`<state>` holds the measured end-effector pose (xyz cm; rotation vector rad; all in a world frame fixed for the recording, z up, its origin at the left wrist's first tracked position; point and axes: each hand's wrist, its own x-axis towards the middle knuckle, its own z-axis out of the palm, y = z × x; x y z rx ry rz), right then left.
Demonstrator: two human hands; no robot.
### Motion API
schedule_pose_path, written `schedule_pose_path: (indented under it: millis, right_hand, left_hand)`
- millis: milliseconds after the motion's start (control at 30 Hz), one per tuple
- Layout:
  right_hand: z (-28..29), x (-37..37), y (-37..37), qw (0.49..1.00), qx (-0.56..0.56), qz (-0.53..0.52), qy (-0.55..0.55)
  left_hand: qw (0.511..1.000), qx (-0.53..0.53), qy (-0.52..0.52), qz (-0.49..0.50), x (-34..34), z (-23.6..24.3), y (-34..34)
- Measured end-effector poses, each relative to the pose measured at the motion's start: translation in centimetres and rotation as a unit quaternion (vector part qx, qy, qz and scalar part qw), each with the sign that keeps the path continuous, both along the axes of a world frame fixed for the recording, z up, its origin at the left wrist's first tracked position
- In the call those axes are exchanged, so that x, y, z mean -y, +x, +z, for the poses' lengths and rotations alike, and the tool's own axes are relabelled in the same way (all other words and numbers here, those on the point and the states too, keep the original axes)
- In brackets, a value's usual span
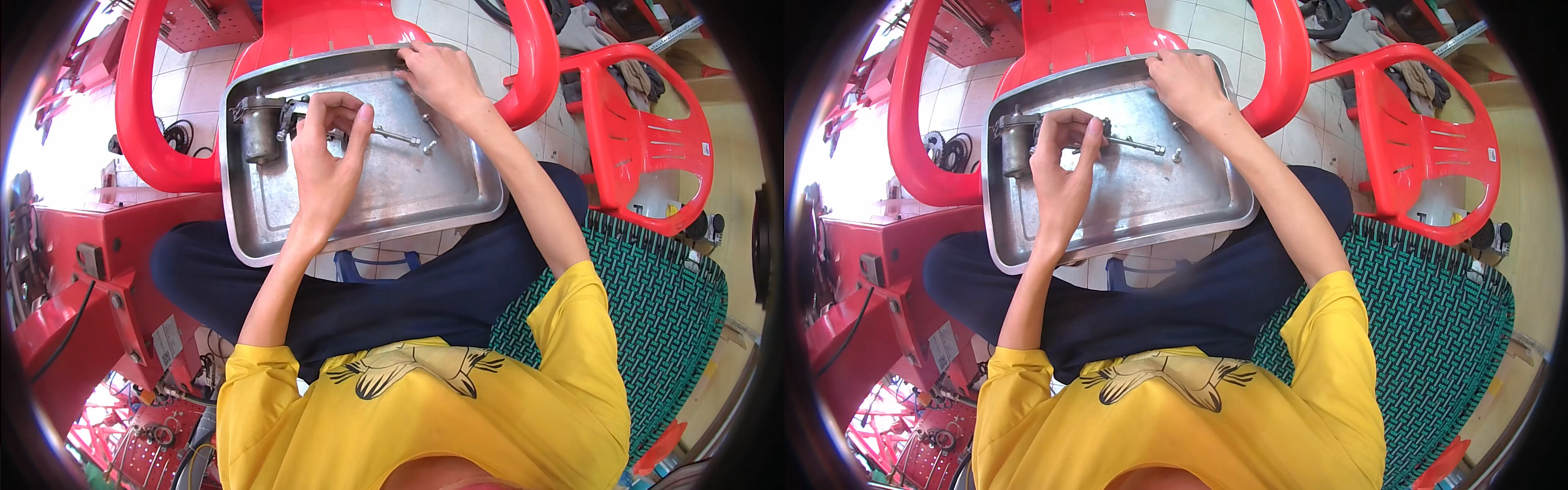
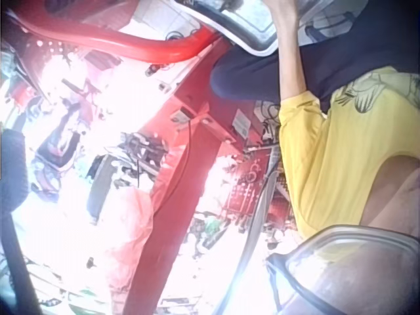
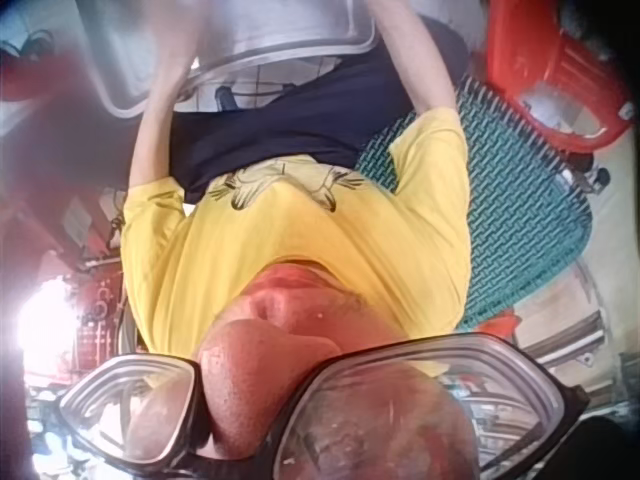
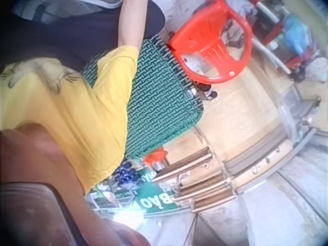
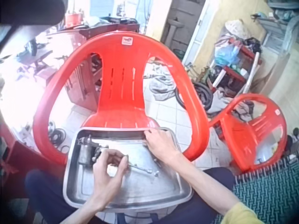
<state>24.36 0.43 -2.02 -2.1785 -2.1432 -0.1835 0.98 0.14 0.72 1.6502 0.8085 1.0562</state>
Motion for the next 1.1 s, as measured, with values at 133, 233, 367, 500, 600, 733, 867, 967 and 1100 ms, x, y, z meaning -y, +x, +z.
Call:
schedule_pose_path:
  millis: [133,233,367,500,600,733,867,967,1100]
  right_hand:
    - [-1.1,-0.5,-0.6,1.000,0.001,0.003,0.009]
    - [-1.5,-0.6,-0.3,1.000,0.005,0.004,0.004]
    - [-1.3,-0.5,-0.2,1.000,0.027,0.005,-0.001]
    - [-0.7,0.4,0.0,1.000,0.004,0.004,-0.025]
    - [0.0,1.0,0.2,0.997,-0.035,-0.023,-0.058]
    - [2.3,2.6,0.0,0.987,-0.138,-0.059,-0.064]
    - [3.9,3.4,0.2,0.983,-0.152,-0.071,-0.072]
    - [3.3,3.6,0.3,0.981,-0.179,-0.041,-0.068]
    - [1.4,3.6,0.0,0.985,-0.157,0.008,-0.070]
  left_hand:
    - [1.000,0.001,-0.014,0.008,-0.1,0.6,-0.3]
    - [1.000,0.005,-0.013,0.009,-0.2,0.6,-0.3]
    - [1.000,0.013,-0.019,0.015,-0.4,0.6,-0.4]
    - [0.999,0.026,-0.039,0.017,-0.9,0.7,-0.7]
    - [0.999,0.036,-0.038,0.014,-1.0,0.7,-0.7]
    - [0.999,0.031,-0.038,0.016,-1.6,0.7,-0.9]
    - [0.999,0.009,-0.025,0.030,-2.1,0.6,-1.4]
    - [0.999,0.017,-0.034,0.036,-2.4,0.3,-1.4]
    - [0.999,0.008,-0.040,0.021,-2.2,0.3,-0.9]
